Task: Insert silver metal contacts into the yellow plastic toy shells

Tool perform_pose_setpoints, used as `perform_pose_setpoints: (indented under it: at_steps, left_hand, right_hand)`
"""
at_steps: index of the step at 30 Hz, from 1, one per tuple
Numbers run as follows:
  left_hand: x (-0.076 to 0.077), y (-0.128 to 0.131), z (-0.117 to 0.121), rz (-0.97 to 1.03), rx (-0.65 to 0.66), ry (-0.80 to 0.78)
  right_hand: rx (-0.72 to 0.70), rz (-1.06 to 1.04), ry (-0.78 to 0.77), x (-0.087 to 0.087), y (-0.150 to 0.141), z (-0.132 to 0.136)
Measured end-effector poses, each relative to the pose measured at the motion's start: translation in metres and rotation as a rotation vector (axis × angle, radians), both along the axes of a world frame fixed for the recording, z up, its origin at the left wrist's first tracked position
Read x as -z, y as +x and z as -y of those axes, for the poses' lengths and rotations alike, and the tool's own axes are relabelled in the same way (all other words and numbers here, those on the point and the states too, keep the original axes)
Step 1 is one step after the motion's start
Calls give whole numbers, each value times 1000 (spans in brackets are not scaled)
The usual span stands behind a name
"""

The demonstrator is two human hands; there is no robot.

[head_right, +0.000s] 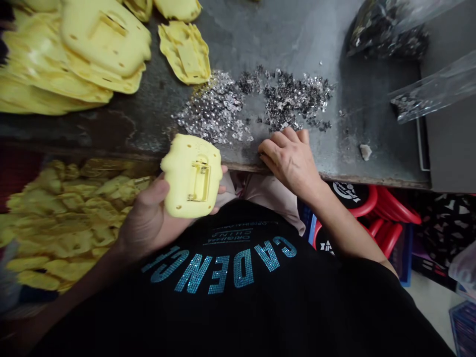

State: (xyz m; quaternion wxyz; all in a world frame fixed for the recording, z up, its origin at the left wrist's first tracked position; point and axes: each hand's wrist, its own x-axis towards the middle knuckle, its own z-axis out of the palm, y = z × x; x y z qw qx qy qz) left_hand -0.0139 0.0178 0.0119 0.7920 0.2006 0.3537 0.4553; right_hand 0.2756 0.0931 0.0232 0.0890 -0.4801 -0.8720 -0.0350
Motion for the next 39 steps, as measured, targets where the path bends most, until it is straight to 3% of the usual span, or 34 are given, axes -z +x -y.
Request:
perform_pose_setpoints:
  at_steps: [10, 19, 24, 28, 32, 39]
  left_hand:
    - [-5, 9, 0, 14, 9, 60]
    - [-5, 9, 3, -10, 16, 33]
    - [-8, 17, 2, -44, 28, 14]
    - [-12, 20, 4, -50, 52, 4]
    - [-12, 19, 7, -30, 66, 8]
    - [-9, 23, 2, 61, 153, -12]
  right_hand:
    - [64, 66, 61, 2, -1, 0]
    - [3, -69, 203, 21, 38, 53]
    - [61, -276, 63, 12, 42, 48]
    - [-36, -161, -50, -1, 37, 31]
    - [-34, -7, -124, -9, 33, 30]
    - [-53, 72, 66, 0, 37, 50]
